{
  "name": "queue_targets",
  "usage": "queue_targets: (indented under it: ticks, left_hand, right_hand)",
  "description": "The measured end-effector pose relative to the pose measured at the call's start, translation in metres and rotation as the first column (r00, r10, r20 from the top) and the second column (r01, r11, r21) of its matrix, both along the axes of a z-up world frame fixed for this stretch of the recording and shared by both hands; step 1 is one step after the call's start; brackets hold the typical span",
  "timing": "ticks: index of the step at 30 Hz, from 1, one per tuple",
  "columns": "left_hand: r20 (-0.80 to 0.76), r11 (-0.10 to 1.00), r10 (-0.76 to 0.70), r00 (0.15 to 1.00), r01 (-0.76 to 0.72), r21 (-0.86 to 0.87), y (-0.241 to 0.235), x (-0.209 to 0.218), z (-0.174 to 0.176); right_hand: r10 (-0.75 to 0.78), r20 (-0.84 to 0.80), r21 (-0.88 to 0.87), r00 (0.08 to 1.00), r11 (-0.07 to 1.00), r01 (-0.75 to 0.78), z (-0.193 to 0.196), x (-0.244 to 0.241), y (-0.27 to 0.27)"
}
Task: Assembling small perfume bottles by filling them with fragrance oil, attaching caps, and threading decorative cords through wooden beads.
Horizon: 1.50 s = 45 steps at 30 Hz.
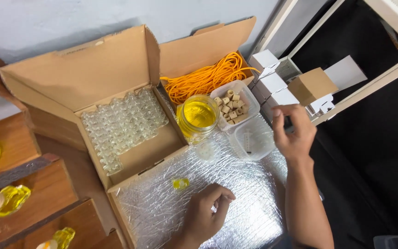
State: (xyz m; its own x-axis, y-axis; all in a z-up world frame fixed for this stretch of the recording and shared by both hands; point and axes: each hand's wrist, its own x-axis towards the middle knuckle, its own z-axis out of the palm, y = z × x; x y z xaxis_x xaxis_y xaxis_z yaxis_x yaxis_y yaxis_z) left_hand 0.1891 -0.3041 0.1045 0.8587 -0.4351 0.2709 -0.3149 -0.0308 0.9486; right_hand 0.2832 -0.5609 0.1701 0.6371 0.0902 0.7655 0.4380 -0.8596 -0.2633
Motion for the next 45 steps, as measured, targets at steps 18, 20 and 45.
queue_targets:
  ticks: [18, 20, 45]
  left_hand:
    - [-0.032, 0.999, -0.011, 0.999, 0.012, 0.037, 0.001, -0.015, -0.002]
    - [-0.034, 0.999, -0.022, 0.999, 0.023, 0.028, -0.001, -0.010, -0.003]
    - [-0.110, 0.992, -0.006, 0.994, -0.008, -0.128, -0.001, -0.015, -0.014]
  right_hand:
    - [-0.477, -0.808, -0.557, 0.347, 0.810, -0.184, 0.083, 0.064, 0.090]
    - [-0.445, -0.846, -0.514, 0.295, 0.828, -0.225, 0.088, 0.065, 0.095]
    - [0.632, -0.578, 0.598, 0.516, 0.759, -0.259, 0.115, -0.012, 0.036]
